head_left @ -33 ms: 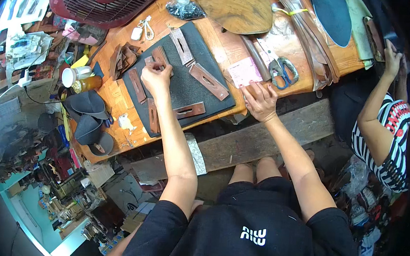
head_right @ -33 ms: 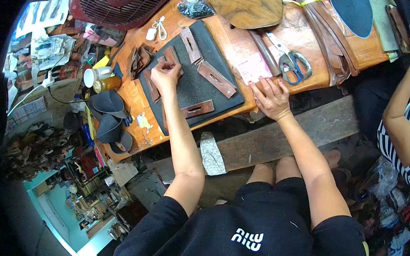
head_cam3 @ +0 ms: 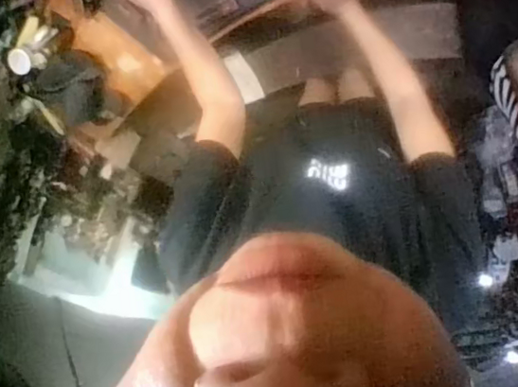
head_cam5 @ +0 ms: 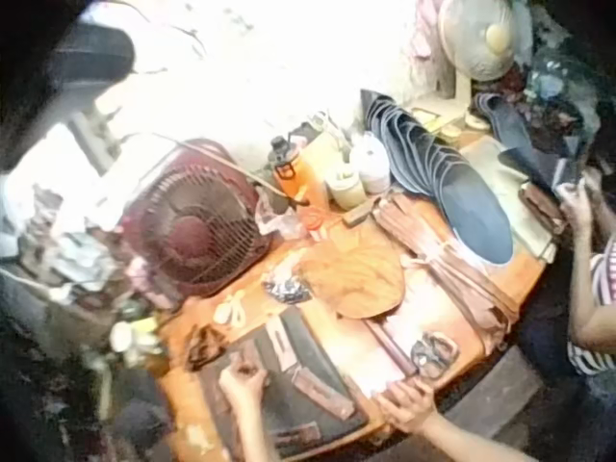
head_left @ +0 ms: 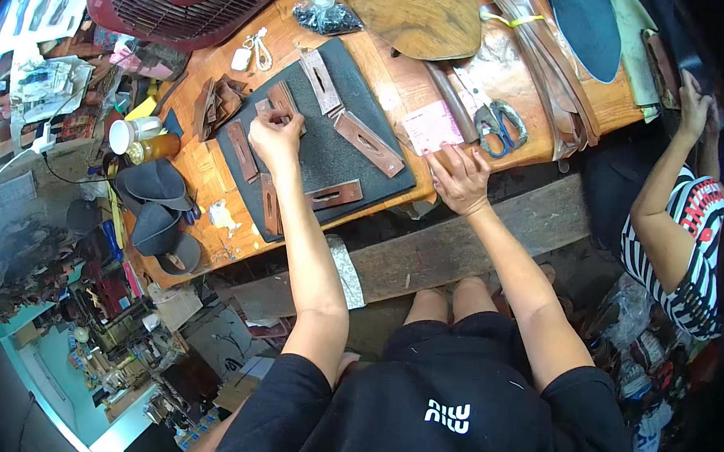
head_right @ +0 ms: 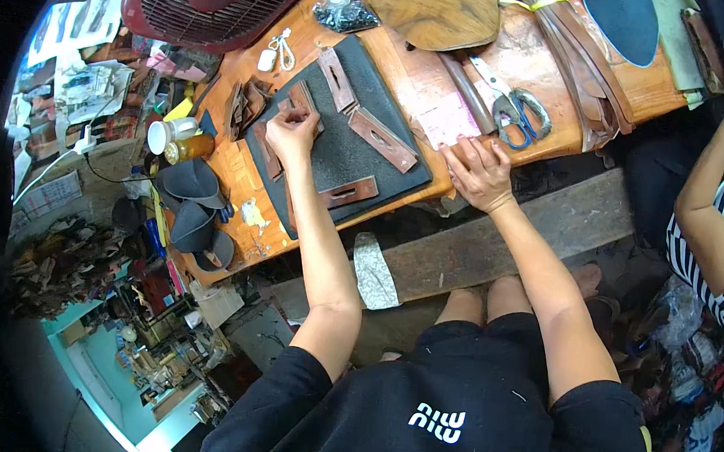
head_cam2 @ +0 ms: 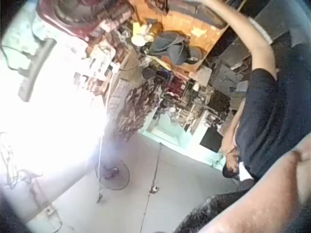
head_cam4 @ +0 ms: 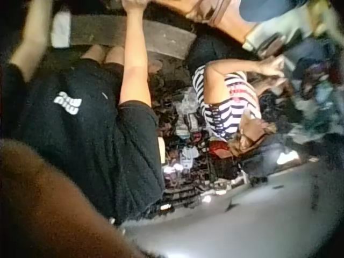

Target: Cleaning and preparing small leather components for shoe assembly.

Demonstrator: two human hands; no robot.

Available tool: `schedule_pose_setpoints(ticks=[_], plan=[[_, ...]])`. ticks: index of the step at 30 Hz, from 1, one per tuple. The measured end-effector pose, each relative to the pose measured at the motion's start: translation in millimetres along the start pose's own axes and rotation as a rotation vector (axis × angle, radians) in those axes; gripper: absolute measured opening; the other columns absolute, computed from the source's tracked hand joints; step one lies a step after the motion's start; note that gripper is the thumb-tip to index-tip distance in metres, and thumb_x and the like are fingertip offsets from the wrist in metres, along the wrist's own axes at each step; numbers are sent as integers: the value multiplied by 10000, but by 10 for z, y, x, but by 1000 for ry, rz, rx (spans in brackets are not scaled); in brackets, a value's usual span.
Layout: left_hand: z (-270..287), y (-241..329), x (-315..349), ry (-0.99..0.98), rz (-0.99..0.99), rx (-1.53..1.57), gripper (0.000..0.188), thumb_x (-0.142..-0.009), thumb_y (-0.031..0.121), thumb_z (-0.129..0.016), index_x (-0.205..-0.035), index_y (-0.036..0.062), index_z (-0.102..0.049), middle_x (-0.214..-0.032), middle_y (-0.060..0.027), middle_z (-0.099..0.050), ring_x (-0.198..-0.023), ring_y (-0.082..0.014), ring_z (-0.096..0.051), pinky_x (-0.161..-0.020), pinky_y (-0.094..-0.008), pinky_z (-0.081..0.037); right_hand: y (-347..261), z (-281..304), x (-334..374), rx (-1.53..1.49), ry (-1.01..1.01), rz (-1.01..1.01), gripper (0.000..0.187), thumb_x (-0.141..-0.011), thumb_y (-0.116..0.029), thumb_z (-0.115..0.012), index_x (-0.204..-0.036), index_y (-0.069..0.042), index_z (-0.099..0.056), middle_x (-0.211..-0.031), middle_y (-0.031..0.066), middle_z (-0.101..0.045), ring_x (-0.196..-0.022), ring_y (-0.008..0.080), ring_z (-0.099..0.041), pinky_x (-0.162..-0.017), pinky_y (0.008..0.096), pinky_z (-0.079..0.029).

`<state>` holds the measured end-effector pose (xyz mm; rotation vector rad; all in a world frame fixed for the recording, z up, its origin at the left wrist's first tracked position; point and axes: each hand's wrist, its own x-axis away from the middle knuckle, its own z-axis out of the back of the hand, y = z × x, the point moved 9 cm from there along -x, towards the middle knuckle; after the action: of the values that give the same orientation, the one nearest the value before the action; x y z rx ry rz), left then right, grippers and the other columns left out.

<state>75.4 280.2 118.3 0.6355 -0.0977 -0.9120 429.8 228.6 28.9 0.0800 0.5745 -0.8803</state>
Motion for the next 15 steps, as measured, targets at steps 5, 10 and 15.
schedule_pose_setpoints(ticks=[5,10,15], plan=[[-54,-220,-42,-80,121,173,230,-695,89,-838,-864,-48,-763,-643,-113,-700,-560,-140,-658,-535,-284,-518,-4,9,-16,-7,3,0,438,-958,-371,-553,-1377,-285,-645,-1382,36,-569,-1279,181,-500,-1134,463,-255],[-122,-361,-52,-173,198,383,194,-755,48,-831,-880,-75,-749,-677,-87,-712,-563,-98,-645,-505,-228,-490,4,-14,9,-6,-12,-4,429,-999,-384,-488,-1384,-279,-646,-1419,38,-551,-1317,172,-482,-1132,463,-245],[-107,-359,-48,-189,204,448,189,-774,26,-825,-898,-88,-740,-698,-80,-712,-571,-91,-641,-500,-213,-477,3,-11,4,-4,-10,2,448,-971,-381,-528,-1397,-288,-631,-1425,36,-549,-1309,174,-485,-1139,464,-240]])
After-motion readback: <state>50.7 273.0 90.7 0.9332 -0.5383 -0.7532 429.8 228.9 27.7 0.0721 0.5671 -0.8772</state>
